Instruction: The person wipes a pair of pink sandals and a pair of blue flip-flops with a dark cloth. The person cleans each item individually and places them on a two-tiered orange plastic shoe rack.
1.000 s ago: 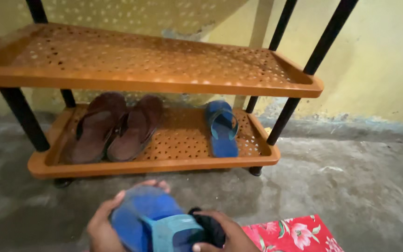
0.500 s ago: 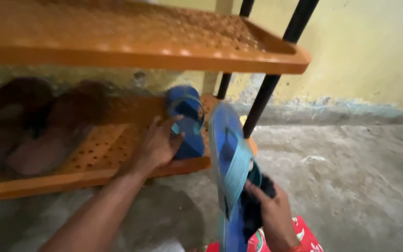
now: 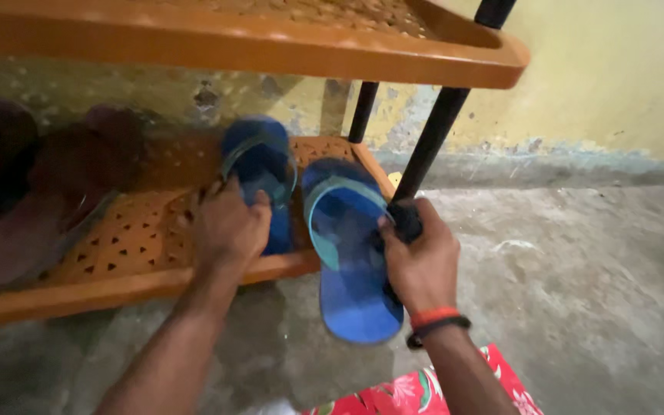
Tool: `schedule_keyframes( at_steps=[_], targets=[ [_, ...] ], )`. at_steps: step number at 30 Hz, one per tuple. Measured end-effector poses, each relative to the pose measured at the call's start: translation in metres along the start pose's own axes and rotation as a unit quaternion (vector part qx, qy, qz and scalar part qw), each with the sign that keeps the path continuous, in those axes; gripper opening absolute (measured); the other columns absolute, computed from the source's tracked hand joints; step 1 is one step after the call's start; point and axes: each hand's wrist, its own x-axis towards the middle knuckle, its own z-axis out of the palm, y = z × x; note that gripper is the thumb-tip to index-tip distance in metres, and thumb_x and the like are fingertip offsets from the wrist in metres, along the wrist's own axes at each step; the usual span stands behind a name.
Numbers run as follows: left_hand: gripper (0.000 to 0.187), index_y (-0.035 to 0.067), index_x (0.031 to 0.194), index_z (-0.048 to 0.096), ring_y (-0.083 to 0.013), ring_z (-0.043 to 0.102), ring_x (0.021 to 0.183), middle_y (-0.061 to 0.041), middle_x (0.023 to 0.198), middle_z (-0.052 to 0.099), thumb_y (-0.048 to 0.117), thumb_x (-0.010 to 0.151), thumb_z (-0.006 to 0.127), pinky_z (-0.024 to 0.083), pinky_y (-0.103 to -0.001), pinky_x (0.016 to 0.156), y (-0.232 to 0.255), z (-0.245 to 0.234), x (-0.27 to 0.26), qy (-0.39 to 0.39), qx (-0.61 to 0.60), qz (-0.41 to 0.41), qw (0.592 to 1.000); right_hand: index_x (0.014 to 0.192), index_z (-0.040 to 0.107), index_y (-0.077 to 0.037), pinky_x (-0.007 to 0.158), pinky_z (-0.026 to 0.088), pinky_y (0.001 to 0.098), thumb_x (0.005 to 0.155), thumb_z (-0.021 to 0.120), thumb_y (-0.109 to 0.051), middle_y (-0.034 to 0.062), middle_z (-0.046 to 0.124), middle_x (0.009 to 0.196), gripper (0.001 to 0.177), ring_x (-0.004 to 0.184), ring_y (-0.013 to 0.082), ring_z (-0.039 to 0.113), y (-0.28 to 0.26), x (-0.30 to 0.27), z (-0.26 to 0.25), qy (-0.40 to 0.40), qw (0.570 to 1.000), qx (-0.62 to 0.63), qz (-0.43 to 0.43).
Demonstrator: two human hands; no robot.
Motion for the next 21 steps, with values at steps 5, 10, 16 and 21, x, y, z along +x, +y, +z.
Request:
schedule_keyframes(
  at_steps=[5, 10, 16, 21],
  targets=[
    [0.060, 0.010, 0.142, 0.058, -0.0442, 0.043, 0.138, -0.022, 0.140, 0.058, 0.045, 0.093, 0.055, 0.029, -0.060, 0.118, 0.000, -0.007, -0.004, 0.024, -0.052, -0.052, 0.997, 0.112, 0.066, -0.004, 0.079, 0.052, 0.0418, 0.093, 0.074, -0.015, 0.0217, 0.070, 0.100, 0.023, 0.096, 0.0393, 0.066, -0.004, 0.040, 0.030, 0.023, 0.986, -0.014, -0.166],
    [0.050, 0.009, 0.123, 0.065, -0.0501, 0.045, 0.126, -0.030, 0.132, 0.056, 0.033, 0.080, 0.068, 0.033, -0.063, 0.102, 0.000, -0.014, -0.008, 0.153, -0.056, -0.022, 0.986, 0.121, 0.065, -0.010, 0.097, 0.050, 0.0402, 0.092, 0.068, -0.019, 0.0162, 0.065, 0.124, 0.031, 0.115, 0.0331, 0.065, 0.021, 0.017, 0.033, -0.185, 0.961, 0.073, -0.190],
    [0.056, 0.002, 0.125, 0.056, -0.0471, 0.065, 0.103, -0.030, 0.109, 0.066, 0.028, 0.079, 0.075, 0.051, -0.054, 0.089, 0.004, -0.021, -0.008, 0.105, -0.156, -0.064, 0.980, 0.131, 0.059, -0.014, 0.106, 0.040, 0.0448, 0.094, 0.069, -0.026, 0.0188, 0.045, 0.143, 0.041, 0.131, 0.0389, 0.048, 0.022, 0.010, 0.022, -0.272, 0.935, 0.027, -0.224],
    [0.047, 0.003, 0.118, 0.062, -0.0484, 0.068, 0.096, -0.031, 0.104, 0.069, 0.020, 0.076, 0.074, 0.054, -0.052, 0.084, -0.002, -0.010, -0.005, 0.168, -0.145, -0.004, 0.975, 0.121, 0.067, -0.017, 0.101, 0.046, 0.0457, 0.088, 0.074, -0.025, 0.0159, 0.052, 0.136, 0.034, 0.125, 0.0395, 0.053, 0.020, 0.018, 0.019, -0.208, 0.946, -0.041, -0.245]
  ],
)
